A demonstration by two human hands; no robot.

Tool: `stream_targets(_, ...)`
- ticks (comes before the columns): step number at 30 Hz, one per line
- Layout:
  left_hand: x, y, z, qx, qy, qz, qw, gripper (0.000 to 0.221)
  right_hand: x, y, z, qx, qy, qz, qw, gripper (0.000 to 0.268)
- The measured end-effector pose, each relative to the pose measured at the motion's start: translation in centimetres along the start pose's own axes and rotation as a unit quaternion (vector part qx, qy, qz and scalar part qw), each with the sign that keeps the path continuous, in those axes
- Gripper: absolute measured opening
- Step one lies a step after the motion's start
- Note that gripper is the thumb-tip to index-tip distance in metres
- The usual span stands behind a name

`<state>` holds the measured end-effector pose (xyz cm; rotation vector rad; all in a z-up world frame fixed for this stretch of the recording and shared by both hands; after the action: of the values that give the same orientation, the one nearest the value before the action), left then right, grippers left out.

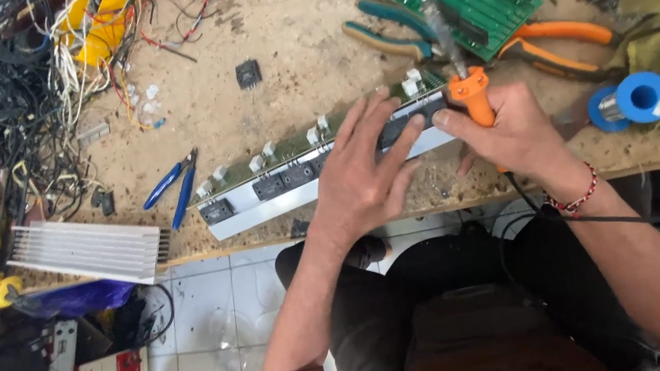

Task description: Soldering or desoldering electronic components on a circuit board attached to a large aluminum heat sink.

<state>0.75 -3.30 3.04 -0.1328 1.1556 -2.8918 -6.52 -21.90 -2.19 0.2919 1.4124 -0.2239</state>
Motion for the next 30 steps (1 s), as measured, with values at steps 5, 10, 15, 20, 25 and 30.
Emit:
stream_targets(5,-0.4,0.1,0.3,0.026,-0.062,-0.014,0.998,0.04,0.1,0.1,-0.4,-0.01,-0.012,-0.023,1.0,0.033)
stream_targets(10,-2.3,-0.3,1.5,0.005,-0.105,0.005,0.994,0.038,1.4,-0.2,-0.4,0.009,-0.008,-0.02,1.0,0.029)
stream_targets(15,-4.4,-1.2,3.6,-0.128,-0.136,-0.067,0.98,0.031,2.4,-0.1,-1.2,0.038,0.002,-0.043,0.998,0.029)
stream_targets(20,-3.8,-0.3,2.8,-0.141,-0.056,0.032,0.988,0.026,2.5,0.4,-1.5,0.063,0.023,-0.028,0.997,0.027)
stream_targets(25,-3.2,-0.8,2.6,-0.116,-0.021,0.072,0.99,0.021,2.8,0.3,-1.2,0.065,0.037,-0.022,0.997,0.027)
stream_targets(30,-3.1,-1.1,3.0,-0.099,-0.012,0.09,0.991,0.017,2.0,0.7,-1.1,0.079,0.034,-0.022,0.996,0.026)
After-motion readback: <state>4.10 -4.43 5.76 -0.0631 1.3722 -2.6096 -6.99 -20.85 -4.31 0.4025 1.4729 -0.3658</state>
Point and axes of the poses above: each hand's wrist, its own z-axis towards the middle knuckle, its own y-axis out of the palm, x = y × z, the point moved 4 cm from there along z, towards the middle knuckle
